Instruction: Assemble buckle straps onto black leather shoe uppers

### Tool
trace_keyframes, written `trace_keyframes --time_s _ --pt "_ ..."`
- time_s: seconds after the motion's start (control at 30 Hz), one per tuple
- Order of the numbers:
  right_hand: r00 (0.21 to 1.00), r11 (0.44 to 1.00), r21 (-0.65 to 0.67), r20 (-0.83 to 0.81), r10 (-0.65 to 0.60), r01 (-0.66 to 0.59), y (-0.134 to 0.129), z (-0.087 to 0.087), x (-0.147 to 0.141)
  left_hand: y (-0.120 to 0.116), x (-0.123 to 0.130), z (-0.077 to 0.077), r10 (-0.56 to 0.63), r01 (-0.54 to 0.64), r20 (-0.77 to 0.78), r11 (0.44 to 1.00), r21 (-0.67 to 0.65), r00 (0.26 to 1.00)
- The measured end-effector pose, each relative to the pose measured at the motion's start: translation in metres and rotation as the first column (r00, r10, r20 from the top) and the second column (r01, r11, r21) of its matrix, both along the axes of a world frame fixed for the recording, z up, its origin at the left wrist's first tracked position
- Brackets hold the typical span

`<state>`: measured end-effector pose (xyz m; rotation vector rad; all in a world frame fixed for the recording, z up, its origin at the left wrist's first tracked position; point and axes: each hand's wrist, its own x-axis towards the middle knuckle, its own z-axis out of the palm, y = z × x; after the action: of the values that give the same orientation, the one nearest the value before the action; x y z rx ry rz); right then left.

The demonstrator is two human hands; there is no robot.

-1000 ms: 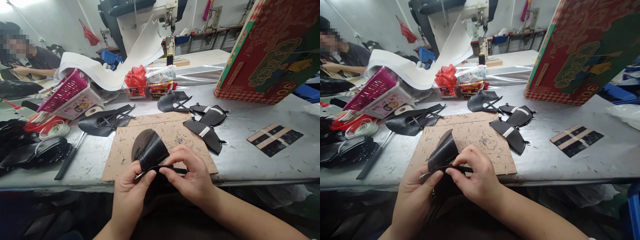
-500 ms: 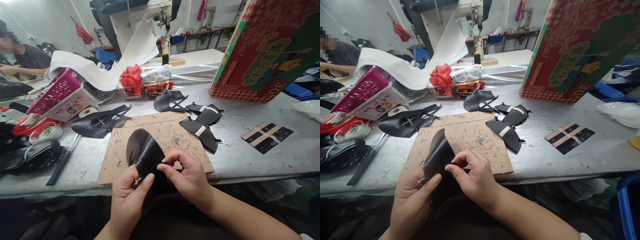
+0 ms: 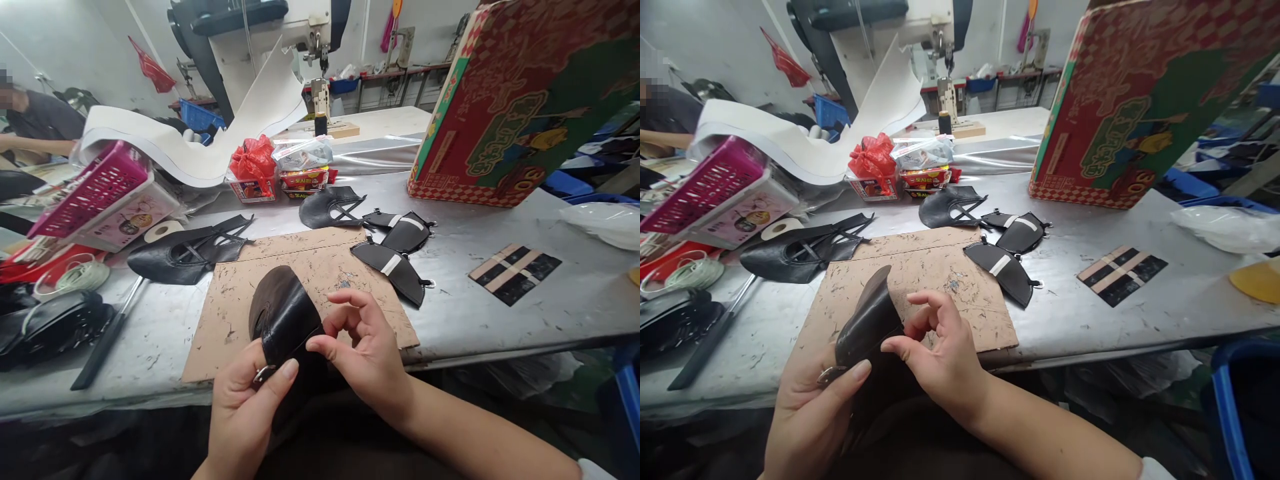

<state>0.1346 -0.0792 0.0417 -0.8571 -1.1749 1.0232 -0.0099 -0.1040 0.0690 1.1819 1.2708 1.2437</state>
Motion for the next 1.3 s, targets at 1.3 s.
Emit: trace_keyframes --time_s 1.3 --pt "0.963 0.968 -0.168 -0.230 0.144 -0.185 -0.010 0.000 -0.005 -0.006 -0.002 0.016 0.005 0.323 -0.745 0.899 0.296 0.667"
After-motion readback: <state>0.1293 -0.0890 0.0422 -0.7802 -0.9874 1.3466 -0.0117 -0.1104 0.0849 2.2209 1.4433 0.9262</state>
